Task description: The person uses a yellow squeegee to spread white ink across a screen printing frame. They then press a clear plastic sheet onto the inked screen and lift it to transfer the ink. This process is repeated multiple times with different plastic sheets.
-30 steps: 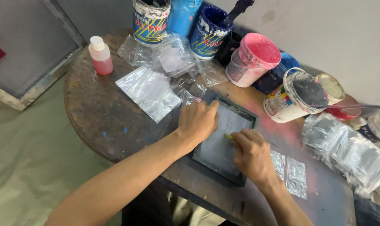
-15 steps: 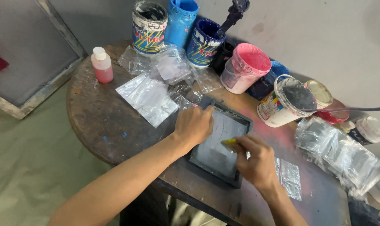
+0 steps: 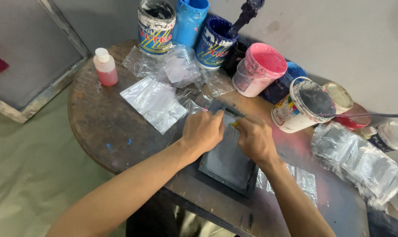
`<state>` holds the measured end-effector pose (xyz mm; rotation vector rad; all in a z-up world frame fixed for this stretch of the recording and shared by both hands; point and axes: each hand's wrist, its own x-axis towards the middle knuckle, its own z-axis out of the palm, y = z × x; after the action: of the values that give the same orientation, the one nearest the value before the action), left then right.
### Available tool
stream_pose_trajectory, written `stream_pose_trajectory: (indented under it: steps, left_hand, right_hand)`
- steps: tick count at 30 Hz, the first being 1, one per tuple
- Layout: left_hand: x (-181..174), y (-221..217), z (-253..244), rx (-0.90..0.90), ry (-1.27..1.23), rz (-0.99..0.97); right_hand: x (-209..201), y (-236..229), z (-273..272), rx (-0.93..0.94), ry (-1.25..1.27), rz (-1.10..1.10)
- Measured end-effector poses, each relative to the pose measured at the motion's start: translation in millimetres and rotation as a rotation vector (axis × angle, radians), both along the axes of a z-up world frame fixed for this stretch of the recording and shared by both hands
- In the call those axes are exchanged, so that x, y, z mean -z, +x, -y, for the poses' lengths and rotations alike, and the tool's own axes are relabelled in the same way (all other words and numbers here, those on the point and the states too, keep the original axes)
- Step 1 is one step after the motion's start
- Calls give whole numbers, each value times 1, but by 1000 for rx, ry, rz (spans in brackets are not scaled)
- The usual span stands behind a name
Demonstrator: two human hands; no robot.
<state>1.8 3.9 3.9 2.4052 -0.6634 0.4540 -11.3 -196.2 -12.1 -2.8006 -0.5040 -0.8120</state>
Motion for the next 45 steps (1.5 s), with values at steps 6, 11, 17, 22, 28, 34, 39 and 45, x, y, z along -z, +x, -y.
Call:
stream_pose_trajectory:
  steps: [6, 11, 17, 22, 28, 34, 39, 45]
  left_hand:
    - [6, -1, 1, -8, 20, 29]
    - [16, 2, 6, -49, 23, 47]
    - [30, 9, 11, -40, 23, 40]
    - [4, -2, 0, -9, 44, -49]
    - [1, 1, -2, 18, -15, -152]
    - [-5, -2, -6, -6, -26, -214]
    - [-6, -7, -6, -31, -17, -175]
    - [5, -2, -3, -23, -10, -182]
  right_hand:
    - [-2, -59, -19, -119, 38, -74]
    - [-20, -96, -40, -191, 71, -110]
    - [-33, -104, -35, -264, 130, -135]
    - [-35, -56, -17, -118, 179, 44]
    - [-12, 11, 5, -78, 56, 125]
    - [-10, 16, -16, -57, 4, 19]
    - [-14, -18, -30, -146, 27, -79]
    - [-22, -72, -41, -252, 31, -130]
